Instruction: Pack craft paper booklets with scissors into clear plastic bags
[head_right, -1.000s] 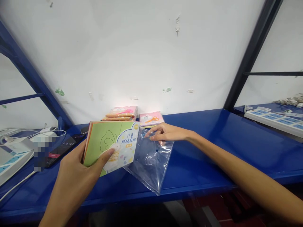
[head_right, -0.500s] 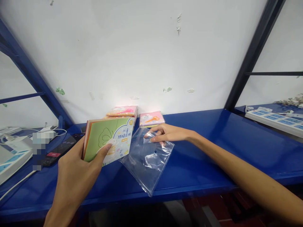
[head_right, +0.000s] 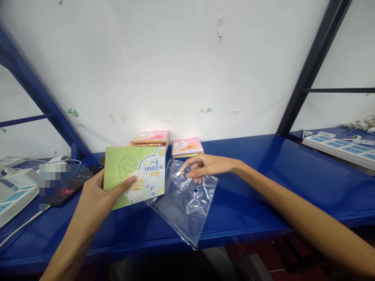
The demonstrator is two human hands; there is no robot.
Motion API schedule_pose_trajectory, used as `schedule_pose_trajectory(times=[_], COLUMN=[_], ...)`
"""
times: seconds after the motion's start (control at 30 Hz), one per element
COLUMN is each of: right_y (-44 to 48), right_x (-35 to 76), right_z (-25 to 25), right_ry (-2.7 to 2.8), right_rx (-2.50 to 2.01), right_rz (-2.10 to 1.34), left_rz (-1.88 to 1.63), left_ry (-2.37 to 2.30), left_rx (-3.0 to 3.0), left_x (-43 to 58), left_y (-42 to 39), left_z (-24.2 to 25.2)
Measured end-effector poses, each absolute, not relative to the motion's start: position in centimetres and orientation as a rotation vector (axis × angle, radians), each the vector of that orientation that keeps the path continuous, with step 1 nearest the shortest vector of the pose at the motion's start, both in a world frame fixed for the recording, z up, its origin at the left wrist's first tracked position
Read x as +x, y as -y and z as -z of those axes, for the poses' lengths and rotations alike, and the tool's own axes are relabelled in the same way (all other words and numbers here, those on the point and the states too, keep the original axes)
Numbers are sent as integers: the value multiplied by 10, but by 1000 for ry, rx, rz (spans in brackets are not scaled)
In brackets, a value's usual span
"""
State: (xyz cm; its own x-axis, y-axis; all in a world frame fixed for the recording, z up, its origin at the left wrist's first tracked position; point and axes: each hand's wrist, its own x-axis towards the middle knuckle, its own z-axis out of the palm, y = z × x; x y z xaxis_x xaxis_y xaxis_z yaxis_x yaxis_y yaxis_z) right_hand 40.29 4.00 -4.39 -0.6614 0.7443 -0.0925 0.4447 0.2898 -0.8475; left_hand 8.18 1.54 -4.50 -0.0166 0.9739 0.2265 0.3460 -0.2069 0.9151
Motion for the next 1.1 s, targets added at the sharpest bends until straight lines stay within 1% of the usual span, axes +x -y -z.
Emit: schedule_pose_trajectory(times=[0.1, 0.4, 0.83, 1.1], right_y=[-41, -44, -45, -43], right_x=[405, 410, 408, 403], right_z=[43, 44, 46, 45], right_ry=[2226, 2279, 2247, 2141], right_rx=[-1032, -970, -1028, -988], right_rz=[-1383, -1422, -1376, -1360], left_rz=[-1237, -1300, -1153, -1071], left_ry=[-1349, -1266, -1159, -1190], left_rx=[1546, 1367, 1203, 1344], left_x=[80, 78, 83, 77], left_y=[-20, -28, -23, -24], left_z=[50, 58, 49, 47])
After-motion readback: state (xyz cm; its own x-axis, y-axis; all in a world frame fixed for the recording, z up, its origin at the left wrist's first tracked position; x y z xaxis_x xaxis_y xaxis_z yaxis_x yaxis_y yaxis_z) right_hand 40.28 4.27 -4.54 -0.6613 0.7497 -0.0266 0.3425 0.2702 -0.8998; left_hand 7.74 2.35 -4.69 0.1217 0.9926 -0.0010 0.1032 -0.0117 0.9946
